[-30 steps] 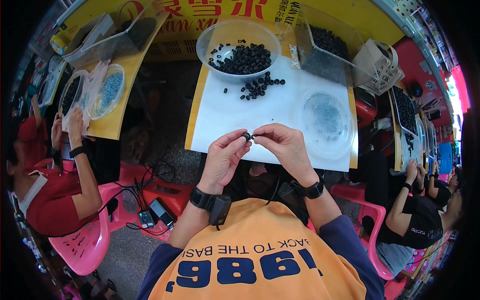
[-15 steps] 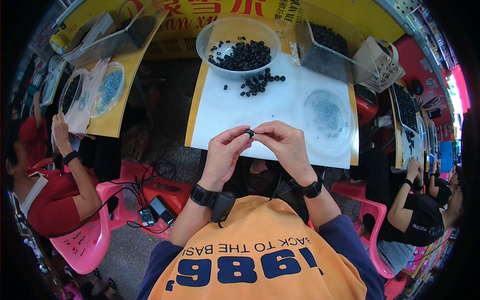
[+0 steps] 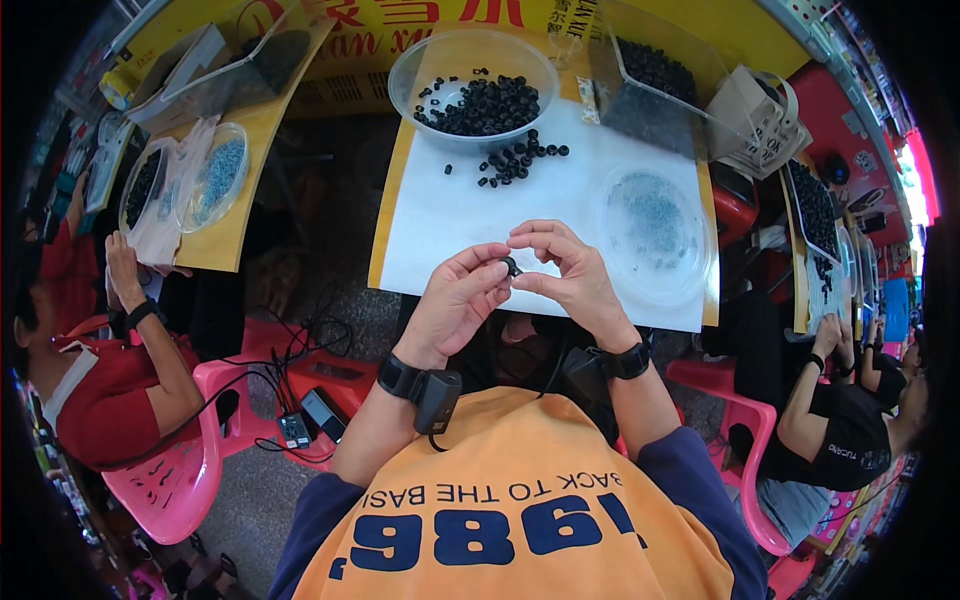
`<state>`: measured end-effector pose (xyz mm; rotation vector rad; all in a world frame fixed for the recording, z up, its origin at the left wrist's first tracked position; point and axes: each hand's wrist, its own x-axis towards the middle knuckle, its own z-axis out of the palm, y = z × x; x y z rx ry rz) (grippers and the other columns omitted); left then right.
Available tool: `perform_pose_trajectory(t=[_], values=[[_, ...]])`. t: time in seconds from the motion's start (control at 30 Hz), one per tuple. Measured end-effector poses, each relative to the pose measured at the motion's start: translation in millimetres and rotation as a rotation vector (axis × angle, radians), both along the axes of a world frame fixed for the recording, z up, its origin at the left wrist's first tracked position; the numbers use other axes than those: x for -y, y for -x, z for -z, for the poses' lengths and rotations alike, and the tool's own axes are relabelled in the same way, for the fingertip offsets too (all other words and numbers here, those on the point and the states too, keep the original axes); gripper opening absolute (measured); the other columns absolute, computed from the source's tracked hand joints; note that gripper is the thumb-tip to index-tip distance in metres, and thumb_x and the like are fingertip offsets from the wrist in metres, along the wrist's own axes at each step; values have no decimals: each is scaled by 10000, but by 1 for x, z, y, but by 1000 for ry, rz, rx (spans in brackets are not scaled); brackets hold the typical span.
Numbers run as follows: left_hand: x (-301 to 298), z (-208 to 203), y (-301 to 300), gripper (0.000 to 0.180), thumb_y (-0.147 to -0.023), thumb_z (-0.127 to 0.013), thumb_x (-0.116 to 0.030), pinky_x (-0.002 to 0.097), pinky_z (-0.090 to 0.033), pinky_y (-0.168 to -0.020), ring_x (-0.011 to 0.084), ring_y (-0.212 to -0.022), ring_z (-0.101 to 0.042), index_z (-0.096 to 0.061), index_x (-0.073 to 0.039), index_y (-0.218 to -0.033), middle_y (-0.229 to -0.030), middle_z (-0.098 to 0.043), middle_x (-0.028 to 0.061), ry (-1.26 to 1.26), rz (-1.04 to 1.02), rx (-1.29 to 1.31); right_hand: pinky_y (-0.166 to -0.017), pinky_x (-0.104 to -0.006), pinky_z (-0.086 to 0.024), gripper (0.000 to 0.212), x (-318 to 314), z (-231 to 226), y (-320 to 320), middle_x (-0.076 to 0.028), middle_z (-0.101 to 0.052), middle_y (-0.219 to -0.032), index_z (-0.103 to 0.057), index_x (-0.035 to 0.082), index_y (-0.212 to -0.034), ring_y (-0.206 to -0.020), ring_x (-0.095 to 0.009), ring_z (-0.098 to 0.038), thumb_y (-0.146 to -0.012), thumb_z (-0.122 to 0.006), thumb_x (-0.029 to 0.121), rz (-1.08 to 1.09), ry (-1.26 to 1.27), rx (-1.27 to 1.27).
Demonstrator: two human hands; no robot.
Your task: Assembling small black plastic components by hand at a workstation.
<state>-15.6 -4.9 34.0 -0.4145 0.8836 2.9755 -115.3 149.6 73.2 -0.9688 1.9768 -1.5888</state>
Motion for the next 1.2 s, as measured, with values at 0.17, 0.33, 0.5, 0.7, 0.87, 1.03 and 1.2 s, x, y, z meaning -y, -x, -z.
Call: perform_pose_trajectory(t=[0.17,0.33,0.5,0.7,0.87,1.03,1.2], values=[[-5,2,2,252,-917,-594,-61,231,-536,-759,115,-848,-625,-559,-5,-1160,-981,-635,58,-54,76,3,-874,-269,-455,347,-6,13,4,-58,-604,-1198,-685,78,-1105,-1046,-143,-558,-764,-708,18,-136,134,199],[-3,16,-2,185,-939,-585,-132,221,-533,-730,99,-826,-622,-608,-13,-1078,-962,-647,49,-151,225,46,-916,-296,-456,347,-11,12,3,-75,-635,-1150,-686,47,-1091,-1051,-156,-570,-747,-713,9,-166,57,226],[-6,11,-4,189,-951,-571,-166,221,-528,-712,97,-783,-617,-644,-4,-1018,-917,-661,49,-32,216,71,-904,-299,-461,315,-14,12,-1,-64,-674,-1060,-692,30,-1047,-1020,-182,-584,-734,-727,29,-114,76,28],[-10,-4,3,173,-925,-615,-141,211,-507,-698,78,-749,-584,-678,11,-977,-837,-641,33,97,227,128,-899,-309,-459,312,-19,24,-3,-38,-697,-994,-698,35,-1023,-1005,-203,-579,-715,-745,58,-33,106,-47],[-8,3,23,174,-900,-641,-131,196,-416,-627,71,-715,-508,-710,7,-980,-793,-594,0,338,257,112,-870,-296,-459,320,-24,39,19,-30,-687,-1029,-709,78,-1033,-962,-196,-574,-716,-751,59,-14,134,-301],[-10,22,57,163,-846,-669,-122,251,-415,-640,95,-730,-510,-739,-51,-974,-782,-596,16,956,114,-103,-700,-282,-486,314,-26,48,36,-31,-646,-852,-702,121,-1023,-818,-167,-584,-719,-749,58,92,-42,-307],[-16,42,79,187,-829,-671,-118,263,-430,-629,133,-687,-532,-727,-83,-1004,-762,-592,53,1388,98,-79,-701,-338,-490,243,-24,72,55,-66,-640,-807,-656,55,-950,-753,-237,-588,-717,-708,15,121,-133,-556]])
